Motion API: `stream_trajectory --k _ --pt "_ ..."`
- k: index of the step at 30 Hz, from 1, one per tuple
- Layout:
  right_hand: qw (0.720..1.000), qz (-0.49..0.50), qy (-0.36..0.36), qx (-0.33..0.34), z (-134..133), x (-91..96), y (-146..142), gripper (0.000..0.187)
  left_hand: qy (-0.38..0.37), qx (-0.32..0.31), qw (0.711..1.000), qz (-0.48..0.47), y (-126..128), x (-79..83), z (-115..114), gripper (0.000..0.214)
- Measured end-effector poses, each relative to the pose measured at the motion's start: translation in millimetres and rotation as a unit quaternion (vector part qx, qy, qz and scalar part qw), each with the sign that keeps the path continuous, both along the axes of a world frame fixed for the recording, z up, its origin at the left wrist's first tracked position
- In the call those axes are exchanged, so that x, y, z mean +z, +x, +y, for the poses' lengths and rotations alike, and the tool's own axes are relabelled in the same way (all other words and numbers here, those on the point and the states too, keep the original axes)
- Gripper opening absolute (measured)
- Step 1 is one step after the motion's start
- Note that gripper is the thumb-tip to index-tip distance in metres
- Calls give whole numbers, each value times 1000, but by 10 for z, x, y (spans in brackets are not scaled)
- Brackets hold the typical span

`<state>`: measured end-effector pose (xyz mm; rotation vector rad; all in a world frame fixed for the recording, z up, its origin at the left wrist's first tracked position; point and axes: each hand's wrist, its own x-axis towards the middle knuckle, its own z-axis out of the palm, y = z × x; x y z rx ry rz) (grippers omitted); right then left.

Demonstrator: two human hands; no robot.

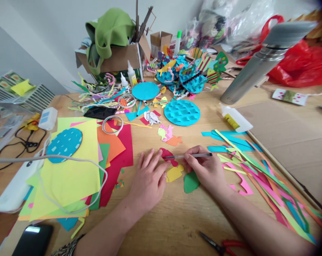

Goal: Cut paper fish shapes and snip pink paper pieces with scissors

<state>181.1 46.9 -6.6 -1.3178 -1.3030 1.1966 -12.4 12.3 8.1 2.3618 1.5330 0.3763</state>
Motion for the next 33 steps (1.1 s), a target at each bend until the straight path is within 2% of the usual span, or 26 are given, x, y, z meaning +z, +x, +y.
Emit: stream_trajectory --k 14,33 --pt "1000 -18 -4 -1 7 2 -3 23 7 -3 1000 -2 -3 4 0 38" --pt "1000 9 -6 3 5 -26 3 22 7 -1 1000 -2 -4 -19 -5 38"
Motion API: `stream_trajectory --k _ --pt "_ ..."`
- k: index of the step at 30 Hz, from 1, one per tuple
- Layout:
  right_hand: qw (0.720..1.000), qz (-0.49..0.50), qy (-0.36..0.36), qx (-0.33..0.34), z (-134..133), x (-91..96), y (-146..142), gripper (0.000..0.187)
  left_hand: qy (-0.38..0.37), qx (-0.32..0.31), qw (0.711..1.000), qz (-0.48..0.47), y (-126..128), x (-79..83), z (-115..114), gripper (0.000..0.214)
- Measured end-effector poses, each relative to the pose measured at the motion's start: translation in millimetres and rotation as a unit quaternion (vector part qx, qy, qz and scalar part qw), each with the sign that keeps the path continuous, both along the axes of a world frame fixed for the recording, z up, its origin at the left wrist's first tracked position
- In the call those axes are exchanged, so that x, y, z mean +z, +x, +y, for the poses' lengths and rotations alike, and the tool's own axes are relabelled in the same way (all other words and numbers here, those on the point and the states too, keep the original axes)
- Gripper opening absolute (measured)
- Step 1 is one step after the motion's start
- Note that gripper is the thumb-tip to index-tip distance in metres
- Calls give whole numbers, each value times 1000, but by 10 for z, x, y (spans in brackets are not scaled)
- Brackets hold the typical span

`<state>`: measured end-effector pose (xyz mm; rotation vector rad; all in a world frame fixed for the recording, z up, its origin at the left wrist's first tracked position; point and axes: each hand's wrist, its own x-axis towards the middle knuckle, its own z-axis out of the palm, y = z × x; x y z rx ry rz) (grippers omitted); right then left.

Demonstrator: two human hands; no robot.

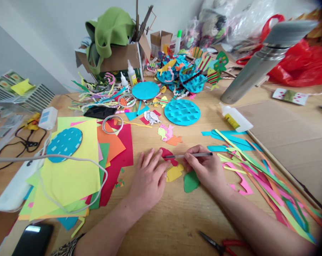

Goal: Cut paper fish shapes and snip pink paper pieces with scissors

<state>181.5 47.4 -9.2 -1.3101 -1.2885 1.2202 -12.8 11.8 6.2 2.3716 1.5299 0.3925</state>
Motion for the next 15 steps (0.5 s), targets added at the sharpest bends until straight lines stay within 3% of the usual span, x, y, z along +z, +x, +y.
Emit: stream_trajectory --k 15 --pt "1000 3 1 -4 -15 17 -1 20 -3 -3 1000 2 1 -1 4 38"
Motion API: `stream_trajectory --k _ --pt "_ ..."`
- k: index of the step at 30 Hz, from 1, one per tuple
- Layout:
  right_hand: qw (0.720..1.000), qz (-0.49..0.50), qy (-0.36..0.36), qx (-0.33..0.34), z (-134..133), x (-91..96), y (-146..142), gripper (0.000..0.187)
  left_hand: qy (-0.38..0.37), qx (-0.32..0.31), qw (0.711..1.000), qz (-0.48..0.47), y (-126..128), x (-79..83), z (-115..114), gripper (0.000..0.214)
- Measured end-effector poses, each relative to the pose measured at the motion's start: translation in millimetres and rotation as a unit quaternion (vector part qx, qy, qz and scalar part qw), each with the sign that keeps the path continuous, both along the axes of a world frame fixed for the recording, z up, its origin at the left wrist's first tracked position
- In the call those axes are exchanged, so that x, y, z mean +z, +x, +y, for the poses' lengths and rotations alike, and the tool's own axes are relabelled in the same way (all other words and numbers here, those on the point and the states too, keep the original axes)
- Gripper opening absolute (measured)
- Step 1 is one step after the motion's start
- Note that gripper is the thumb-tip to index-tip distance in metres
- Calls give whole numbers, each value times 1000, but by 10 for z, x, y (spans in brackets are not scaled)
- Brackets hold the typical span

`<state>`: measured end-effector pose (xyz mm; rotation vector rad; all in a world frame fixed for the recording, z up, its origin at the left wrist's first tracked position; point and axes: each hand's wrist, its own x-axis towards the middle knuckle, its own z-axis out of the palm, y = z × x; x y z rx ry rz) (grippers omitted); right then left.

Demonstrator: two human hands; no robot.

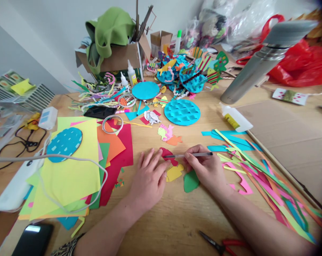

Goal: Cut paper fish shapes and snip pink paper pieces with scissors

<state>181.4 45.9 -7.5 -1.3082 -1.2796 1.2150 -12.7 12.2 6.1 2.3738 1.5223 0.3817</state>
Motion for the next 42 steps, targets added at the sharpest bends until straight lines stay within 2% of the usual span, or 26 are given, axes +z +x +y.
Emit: stream_trajectory --k 32,42 --pt "1000 -9 6 4 15 -26 0 17 11 0 1000 -8 -4 -21 1 39" --pt "1000 -1 4 -7 14 18 1 17 1 -4 1000 -5 -6 -9 4 40"
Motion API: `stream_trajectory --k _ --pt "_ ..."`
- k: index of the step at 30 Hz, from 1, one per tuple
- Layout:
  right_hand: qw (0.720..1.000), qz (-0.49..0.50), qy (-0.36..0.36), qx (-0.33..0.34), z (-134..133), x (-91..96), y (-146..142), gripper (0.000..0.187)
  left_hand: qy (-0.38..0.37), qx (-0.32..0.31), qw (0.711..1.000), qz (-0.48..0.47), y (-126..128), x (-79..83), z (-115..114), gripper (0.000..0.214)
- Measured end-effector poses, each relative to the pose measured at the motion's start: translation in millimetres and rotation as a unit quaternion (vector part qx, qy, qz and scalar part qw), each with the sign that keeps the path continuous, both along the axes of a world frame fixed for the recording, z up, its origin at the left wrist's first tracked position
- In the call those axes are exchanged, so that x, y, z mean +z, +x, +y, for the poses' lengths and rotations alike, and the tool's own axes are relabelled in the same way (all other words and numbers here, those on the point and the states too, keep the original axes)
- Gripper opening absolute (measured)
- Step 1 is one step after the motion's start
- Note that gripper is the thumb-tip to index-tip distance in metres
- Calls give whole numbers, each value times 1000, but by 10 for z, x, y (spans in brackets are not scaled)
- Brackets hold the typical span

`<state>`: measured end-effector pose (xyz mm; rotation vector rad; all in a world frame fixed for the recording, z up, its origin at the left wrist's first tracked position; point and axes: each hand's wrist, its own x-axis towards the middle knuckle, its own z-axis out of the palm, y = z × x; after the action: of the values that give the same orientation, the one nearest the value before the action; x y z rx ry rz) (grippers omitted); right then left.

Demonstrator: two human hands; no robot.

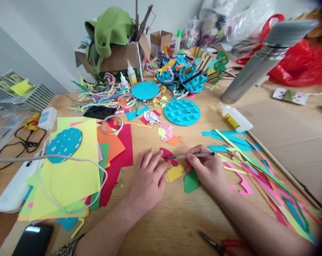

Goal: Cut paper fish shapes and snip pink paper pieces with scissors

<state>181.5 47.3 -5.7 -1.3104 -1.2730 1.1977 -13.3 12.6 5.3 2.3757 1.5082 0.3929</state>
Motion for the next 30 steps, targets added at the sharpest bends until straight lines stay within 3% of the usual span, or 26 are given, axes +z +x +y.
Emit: stream_trajectory --k 30 --pt "1000 -4 0 -15 2 38 -16 16 8 -1 1000 -4 2 0 0 39"
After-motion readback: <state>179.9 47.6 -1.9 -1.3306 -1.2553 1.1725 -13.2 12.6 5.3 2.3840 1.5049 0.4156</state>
